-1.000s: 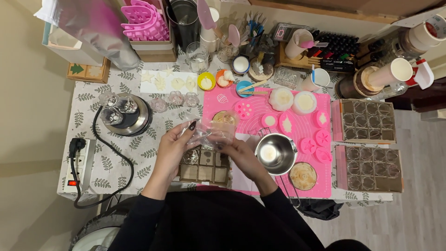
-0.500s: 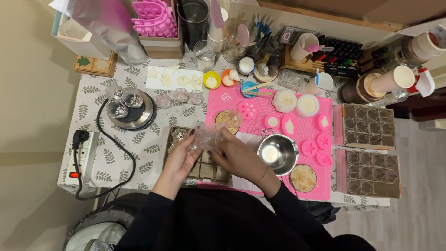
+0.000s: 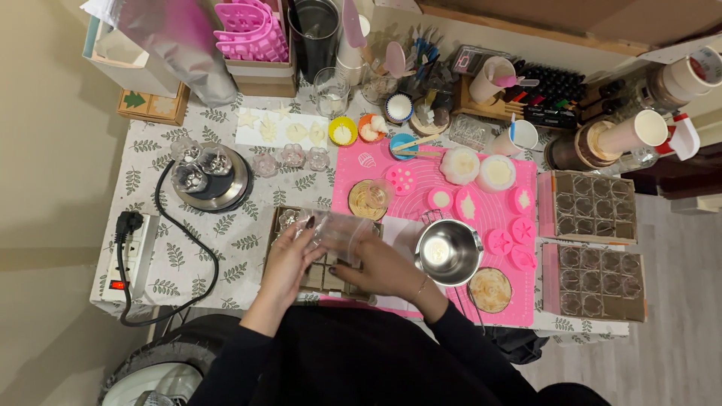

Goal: The person handles small plastic candle cups at a craft table, placing them one at a time into a compartmentalized cardboard box, and works with a round pink silicone mold and small metal molds on a wax warmer, occasionally picking up and repositioning a clear plastic bag.

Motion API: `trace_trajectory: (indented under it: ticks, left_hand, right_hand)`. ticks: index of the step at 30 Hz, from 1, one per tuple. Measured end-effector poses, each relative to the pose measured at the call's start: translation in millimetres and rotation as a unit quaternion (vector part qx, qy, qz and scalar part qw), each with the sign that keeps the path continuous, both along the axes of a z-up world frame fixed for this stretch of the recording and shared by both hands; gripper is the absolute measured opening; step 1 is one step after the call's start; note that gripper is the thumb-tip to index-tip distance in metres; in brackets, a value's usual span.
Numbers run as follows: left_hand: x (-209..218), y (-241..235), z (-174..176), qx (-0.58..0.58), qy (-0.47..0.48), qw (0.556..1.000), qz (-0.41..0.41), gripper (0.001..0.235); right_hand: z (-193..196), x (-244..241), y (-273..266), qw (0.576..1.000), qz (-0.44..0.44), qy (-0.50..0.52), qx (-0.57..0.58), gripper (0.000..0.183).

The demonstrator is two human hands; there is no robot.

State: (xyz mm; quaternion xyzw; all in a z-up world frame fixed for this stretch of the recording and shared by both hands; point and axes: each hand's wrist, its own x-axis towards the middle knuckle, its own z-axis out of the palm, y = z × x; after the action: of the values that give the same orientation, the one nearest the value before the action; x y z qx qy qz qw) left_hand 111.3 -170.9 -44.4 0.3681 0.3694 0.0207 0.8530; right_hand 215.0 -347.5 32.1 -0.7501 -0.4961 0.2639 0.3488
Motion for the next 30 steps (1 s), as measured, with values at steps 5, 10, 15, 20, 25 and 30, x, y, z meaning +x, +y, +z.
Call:
trace_trajectory:
  ticks: [5,10,15,20,25,30]
  left_hand:
    - [1.5,0.8,10.3,0.133,-0.050,0.988,-0.055,0.031]
    - [9.5,-4.4,20.5,0.149,-0.065,0.987,-0.015,0.029]
    - [18.5,-4.5,30.6,0.134,-0.068,0.985,0.089,0.026]
    - [23.5,-3.4,49.2,0.171,-0.065,0.982,0.045,0.026]
    - [20.2,-6.1,50.0,0.218,-0.071,0.973,0.009,0.027]
    - [15.3,-3.5,34.7,0.172,-0.067,0.983,0.012,0.028]
  right_hand:
    - [-10.4,-14.0,1.7,0.999,-0.027,0.019,0.033,0.060]
    - [-4.2,-16.6,1.5,0.987,-0.098,0.063,0.106,0.054]
    - [6.7,-7.0,-5.5,0.952,-0.148,0.255,0.079,0.069]
    - [16.6,1.7,-3.4,0.963,-0.140,0.218,0.076,0.076]
    - [9.8,3.5,-1.3,0.976,-0.135,0.154,0.070,0.073]
    - [16.0,-0.4,1.9,0.993,-0.087,0.073,0.039,0.074]
